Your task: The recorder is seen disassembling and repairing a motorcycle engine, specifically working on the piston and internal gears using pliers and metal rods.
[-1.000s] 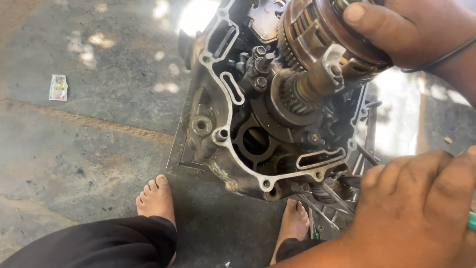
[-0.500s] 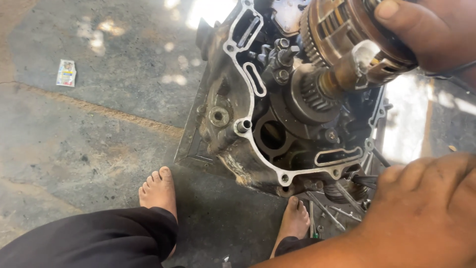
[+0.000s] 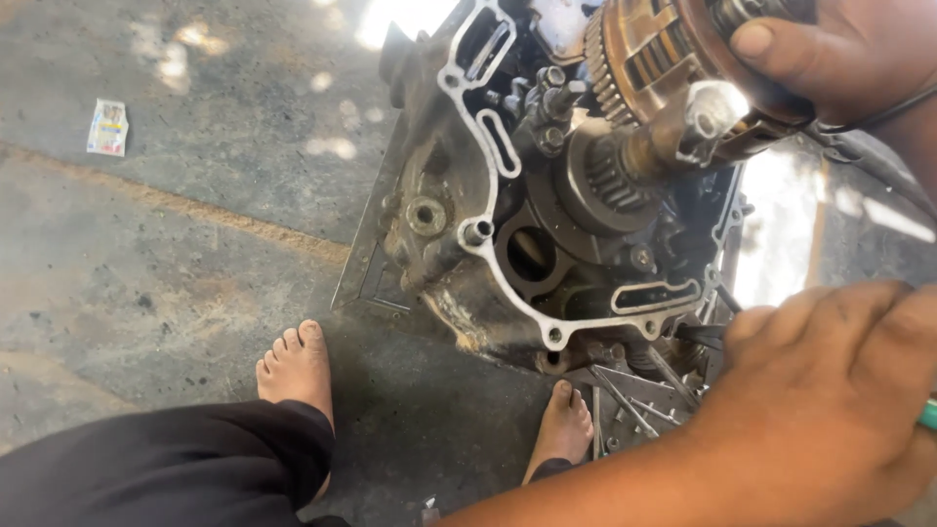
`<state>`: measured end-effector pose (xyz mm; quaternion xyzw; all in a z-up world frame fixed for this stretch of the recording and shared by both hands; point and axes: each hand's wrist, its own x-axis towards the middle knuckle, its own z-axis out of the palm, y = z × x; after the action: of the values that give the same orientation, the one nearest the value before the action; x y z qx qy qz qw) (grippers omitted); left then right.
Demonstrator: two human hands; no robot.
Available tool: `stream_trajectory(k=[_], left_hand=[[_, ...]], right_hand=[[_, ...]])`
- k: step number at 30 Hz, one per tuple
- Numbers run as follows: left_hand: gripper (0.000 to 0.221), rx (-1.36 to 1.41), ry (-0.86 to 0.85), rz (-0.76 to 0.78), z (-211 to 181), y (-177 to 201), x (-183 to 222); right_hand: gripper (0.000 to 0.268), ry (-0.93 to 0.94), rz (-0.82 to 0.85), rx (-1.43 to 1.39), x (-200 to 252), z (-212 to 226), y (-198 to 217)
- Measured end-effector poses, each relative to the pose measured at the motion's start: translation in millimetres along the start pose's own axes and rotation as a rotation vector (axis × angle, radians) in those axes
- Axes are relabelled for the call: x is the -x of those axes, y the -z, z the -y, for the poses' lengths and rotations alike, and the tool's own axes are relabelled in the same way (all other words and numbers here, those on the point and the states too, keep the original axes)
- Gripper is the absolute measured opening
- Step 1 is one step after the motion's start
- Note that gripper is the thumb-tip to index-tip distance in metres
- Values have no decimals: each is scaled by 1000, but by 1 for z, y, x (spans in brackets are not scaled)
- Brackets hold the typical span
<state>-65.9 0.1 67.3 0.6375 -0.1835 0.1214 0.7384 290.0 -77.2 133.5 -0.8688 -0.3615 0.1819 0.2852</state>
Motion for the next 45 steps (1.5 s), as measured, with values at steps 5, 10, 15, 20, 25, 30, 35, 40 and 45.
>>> stream_trajectory(k=[5,10,15,20,25,30,35,40,45], left_hand=[[63,-9,-12,-24,22,27,-83],[63,-2,-36,-48,19,32,-86],[62,-60,10,-48,16,26,-81],[63,-118,-25,-34,9,27,-83],[61,-164,-118,-78,19,18,-79],[58,-236,-241,-71,38,-2,-57],[53,-293,-265,-72,32,-4,-67],[47,-375,-288,-72,14,15,-48],[39,-441,-492,-74,-36,17,-27]], right_hand=[[67,167,-31,73,-7,28,-4],[70,167,-189,377,-1,36,-3],[70,136,-185,265,2,32,-4],[71,126,-192,356,3,33,-3],[73,194,-192,305,-2,37,-6],[76,214,-220,179,2,45,-17],[61,107,-368,251,25,1,-13],[36,86,-725,23,86,30,-42],[53,-160,-848,-554,239,27,-83]])
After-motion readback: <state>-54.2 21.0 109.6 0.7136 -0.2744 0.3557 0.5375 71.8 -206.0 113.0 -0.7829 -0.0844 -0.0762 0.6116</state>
